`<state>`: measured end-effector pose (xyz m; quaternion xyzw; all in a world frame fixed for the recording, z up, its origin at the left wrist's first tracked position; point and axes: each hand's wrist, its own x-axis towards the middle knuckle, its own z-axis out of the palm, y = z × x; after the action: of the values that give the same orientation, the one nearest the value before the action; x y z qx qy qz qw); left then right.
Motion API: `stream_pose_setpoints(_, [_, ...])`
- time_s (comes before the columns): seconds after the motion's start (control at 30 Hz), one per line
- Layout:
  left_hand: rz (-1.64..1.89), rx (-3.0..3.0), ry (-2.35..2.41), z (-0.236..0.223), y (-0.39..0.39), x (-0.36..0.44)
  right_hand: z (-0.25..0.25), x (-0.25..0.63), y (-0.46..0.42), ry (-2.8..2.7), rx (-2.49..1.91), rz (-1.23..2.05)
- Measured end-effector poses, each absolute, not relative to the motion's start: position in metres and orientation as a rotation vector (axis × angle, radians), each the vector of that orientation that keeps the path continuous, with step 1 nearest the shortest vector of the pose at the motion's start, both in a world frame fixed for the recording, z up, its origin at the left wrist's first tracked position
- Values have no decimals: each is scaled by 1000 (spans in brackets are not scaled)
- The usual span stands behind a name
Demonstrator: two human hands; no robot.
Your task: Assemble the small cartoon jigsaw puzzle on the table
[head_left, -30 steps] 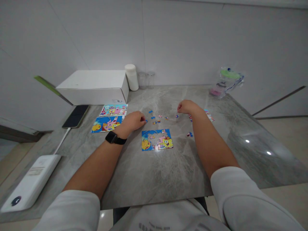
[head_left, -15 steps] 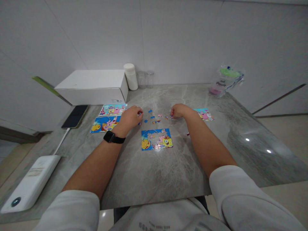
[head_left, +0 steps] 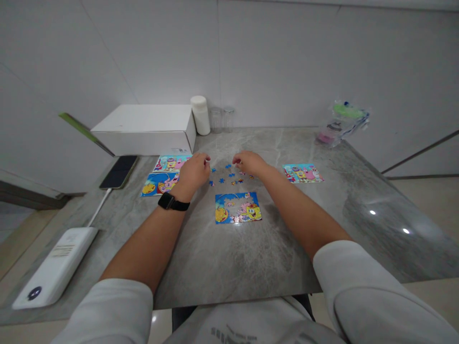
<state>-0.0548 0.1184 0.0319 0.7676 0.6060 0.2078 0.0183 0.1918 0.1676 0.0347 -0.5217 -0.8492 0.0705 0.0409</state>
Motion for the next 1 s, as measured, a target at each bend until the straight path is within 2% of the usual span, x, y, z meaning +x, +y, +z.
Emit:
stream_pose_setpoints(0.3, [610,2381,1918,40,119,-62,25,160,191,-2848,-1405,164])
stream_pose_setpoints(0.53, [268,2363,1892,36,131,-79,31,164,186,-2765,-1704,177])
stream_pose_setpoints(0.83, [159,2367,1841,32,131,-80,43,170,173,-2695,-1949,231])
stream_pose_setpoints(1.0, [152,2349,1862,37,129,-77,48,177,172,-2737,-1826,232])
